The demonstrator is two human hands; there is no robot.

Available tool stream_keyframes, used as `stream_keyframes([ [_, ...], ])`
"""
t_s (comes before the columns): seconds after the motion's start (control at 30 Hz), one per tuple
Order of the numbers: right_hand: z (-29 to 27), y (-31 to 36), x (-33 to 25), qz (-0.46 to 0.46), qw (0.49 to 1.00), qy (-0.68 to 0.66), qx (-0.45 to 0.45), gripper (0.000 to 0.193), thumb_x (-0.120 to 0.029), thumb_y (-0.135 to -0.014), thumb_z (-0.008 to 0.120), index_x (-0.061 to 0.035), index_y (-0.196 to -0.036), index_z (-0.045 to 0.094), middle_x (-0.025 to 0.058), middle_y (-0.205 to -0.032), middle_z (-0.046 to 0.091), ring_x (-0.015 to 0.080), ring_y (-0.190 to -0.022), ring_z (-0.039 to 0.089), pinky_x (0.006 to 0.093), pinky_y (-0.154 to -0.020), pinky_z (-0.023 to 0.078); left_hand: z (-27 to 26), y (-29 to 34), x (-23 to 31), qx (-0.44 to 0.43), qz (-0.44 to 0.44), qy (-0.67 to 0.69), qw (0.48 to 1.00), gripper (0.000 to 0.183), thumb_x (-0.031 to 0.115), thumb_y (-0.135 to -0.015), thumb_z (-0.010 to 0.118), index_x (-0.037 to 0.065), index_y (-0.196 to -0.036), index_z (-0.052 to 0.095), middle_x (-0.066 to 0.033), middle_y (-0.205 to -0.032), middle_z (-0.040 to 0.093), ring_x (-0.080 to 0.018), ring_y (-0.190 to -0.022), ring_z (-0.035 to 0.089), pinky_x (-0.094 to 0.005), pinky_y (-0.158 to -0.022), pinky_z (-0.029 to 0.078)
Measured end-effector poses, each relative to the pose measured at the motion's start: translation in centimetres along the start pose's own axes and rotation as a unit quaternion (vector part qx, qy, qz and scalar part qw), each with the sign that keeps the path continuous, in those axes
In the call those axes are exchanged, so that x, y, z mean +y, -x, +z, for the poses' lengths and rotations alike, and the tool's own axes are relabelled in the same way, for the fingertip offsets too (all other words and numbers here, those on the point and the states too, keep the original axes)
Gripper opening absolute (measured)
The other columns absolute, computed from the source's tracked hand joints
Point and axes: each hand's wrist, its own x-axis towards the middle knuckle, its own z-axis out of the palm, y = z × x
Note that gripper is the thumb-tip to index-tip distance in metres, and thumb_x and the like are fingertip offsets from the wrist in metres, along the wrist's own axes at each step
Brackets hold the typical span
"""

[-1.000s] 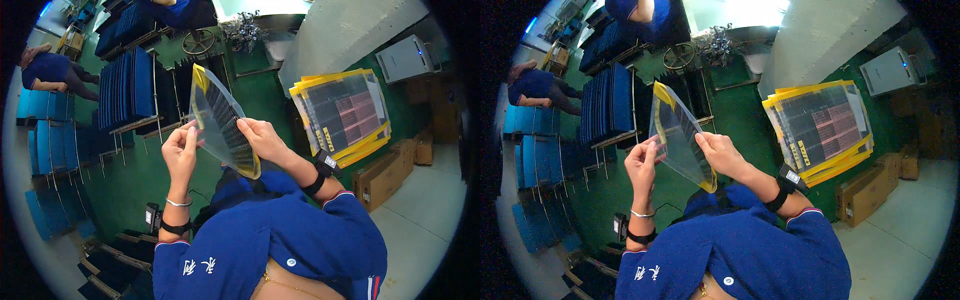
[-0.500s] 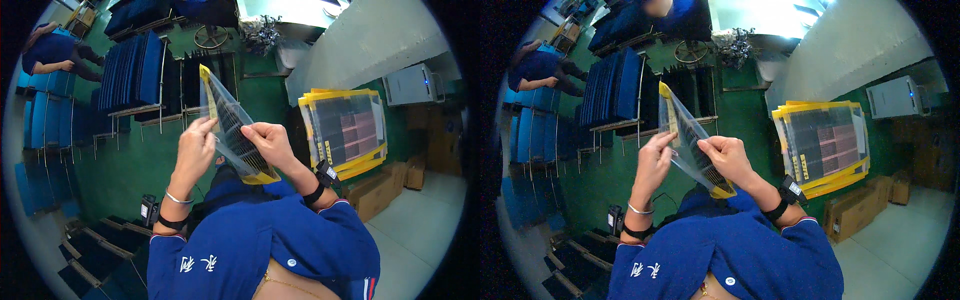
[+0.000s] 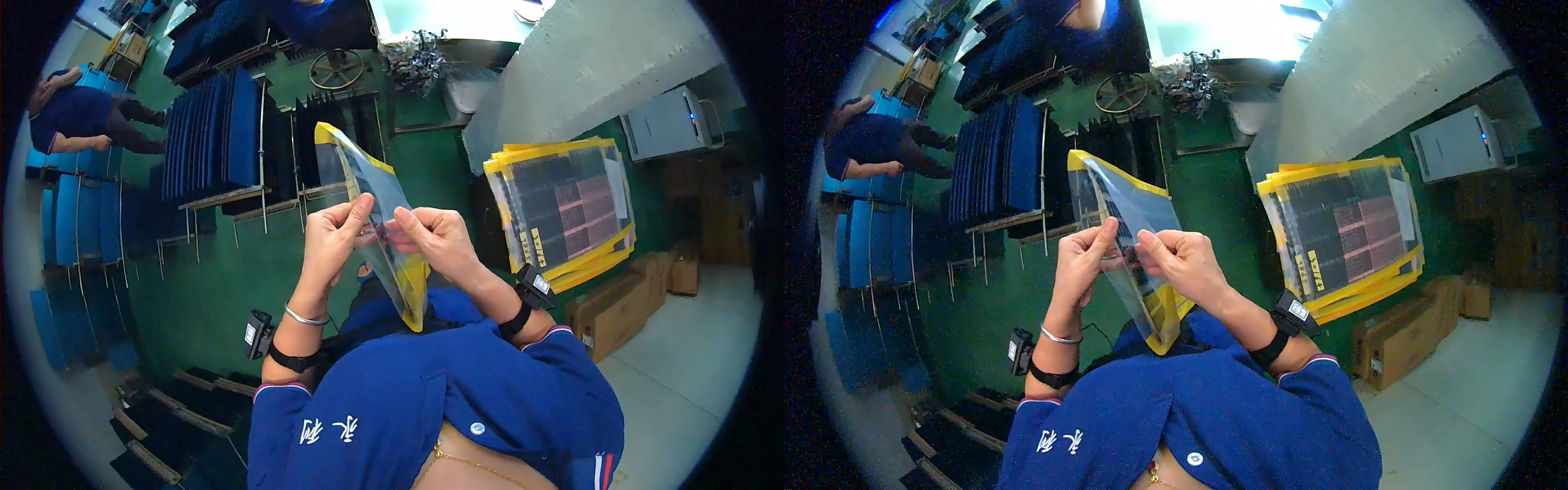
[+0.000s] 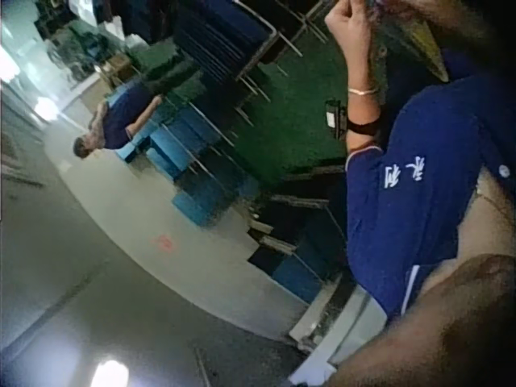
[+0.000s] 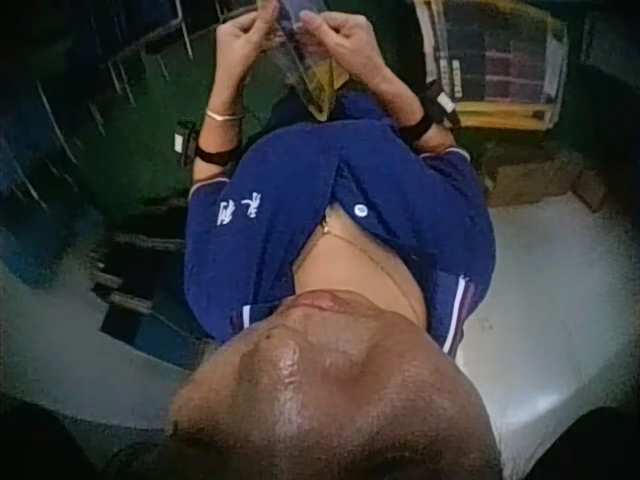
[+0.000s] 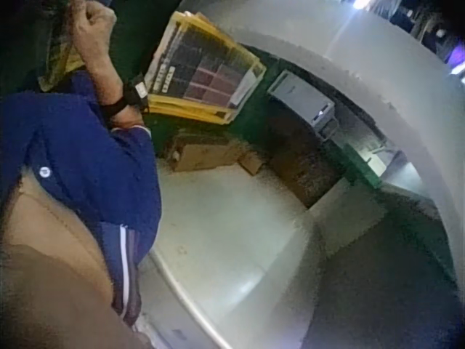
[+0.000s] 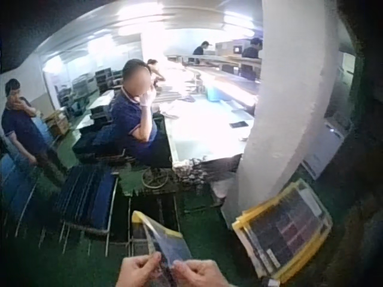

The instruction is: The recorder is sorting and organizing mesh sheets protected by yellow-edged plastic sleeves at a fabrication station and placing them into a storage rack.

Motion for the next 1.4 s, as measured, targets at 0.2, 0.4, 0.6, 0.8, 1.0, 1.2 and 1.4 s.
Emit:
stream_keyframes([
  [0.2,0.0,0.0,-0.3,-0.061,0.996,0.048,0.037,0.018,-0.011,-0.089,0.050,-0.0004,-0.101,0.058,0.0128,-0.090,0.063,0.0176,-0.078,0.063,0.0269,-0.065,0.054,-0.8,-0.7,-1.3,-0.006,0.045,0.001,0.999,0.027,0.021,-0.086,0.056,-0.003,-0.079,0.064,0.0018,-0.064,0.055,-0.0022,-0.054,0.044,-0.0183,-0.045,0.035],
  [0.4,-0.4,-0.5,0.1,-0.297,0.903,0.308,0.033,0.024,0.000,-0.084,0.046,-0.0034,-0.103,0.058,0.0134,-0.097,0.060,0.0246,-0.085,0.062,0.0307,-0.068,0.053,-0.9,-0.2,0.0,0.099,0.119,-0.167,0.974,0.019,0.011,-0.079,0.064,-0.006,-0.073,0.065,0.0018,-0.058,0.056,-0.0021,-0.049,0.044,-0.0189,-0.043,0.033],
  [0.6,1.3,0.0,-1.1,-0.226,0.886,0.405,0.006,0.070,-0.043,-0.071,0.067,0.0135,-0.107,0.049,0.0232,-0.098,0.057,0.0341,-0.091,0.058,0.0379,-0.078,0.047,0.1,0.4,1.0,0.123,0.179,-0.162,0.963,0.024,0.015,-0.075,0.071,-0.003,-0.062,0.064,-0.0022,-0.053,0.058,-0.0029,-0.048,0.047,-0.0173,-0.043,0.034],
  [0.8,1.9,-0.4,-1.2,-0.211,0.905,0.370,0.016,0.055,-0.037,-0.076,0.065,0.0098,-0.103,0.055,0.0213,-0.095,0.060,0.0282,-0.083,0.062,0.0320,-0.072,0.049,0.2,0.5,0.7,0.133,0.176,-0.097,0.970,0.030,0.018,-0.075,0.072,-0.002,-0.056,0.061,0.0003,-0.050,0.053,-0.0041,-0.047,0.047,-0.0176,-0.041,0.035],
  [1.0,1.5,-0.1,-1.8,-0.161,0.968,0.193,0.007,0.032,-0.026,-0.085,0.053,0.0043,-0.093,0.060,0.0223,-0.083,0.061,0.0338,-0.076,0.061,0.0355,-0.067,0.048,-0.2,0.2,0.7,0.129,0.151,0.011,0.980,0.032,0.021,-0.076,0.070,-0.002,-0.056,0.060,0.0011,-0.052,0.051,-0.0042,-0.047,0.047,-0.0221,-0.045,0.049],
  [1.2,0.4,-1.2,-1.0,-0.256,0.903,0.337,0.075,0.016,-0.012,-0.087,0.050,0.0029,-0.083,0.057,0.0194,-0.060,0.049,0.0214,-0.047,0.048,0.0316,-0.047,0.038,-1.6,0.0,0.8,0.160,0.163,-0.125,0.965,0.021,0.012,-0.075,0.069,-0.004,-0.063,0.063,-0.0022,-0.057,0.058,-0.0046,-0.050,0.050,-0.0195,-0.046,0.043],
  [1.4,-0.3,-1.9,-1.0,-0.258,0.884,0.358,0.152,0.016,-0.012,-0.081,0.058,0.0008,-0.072,0.059,0.0172,-0.056,0.054,0.0246,-0.046,0.056,0.0312,-0.042,0.040,-2.4,0.0,1.4,0.212,0.203,-0.258,0.920,0.017,0.011,-0.073,0.065,-0.006,-0.074,0.064,-0.0090,-0.058,0.062,-0.0070,-0.050,0.056,-0.0216,-0.048,0.042],
])
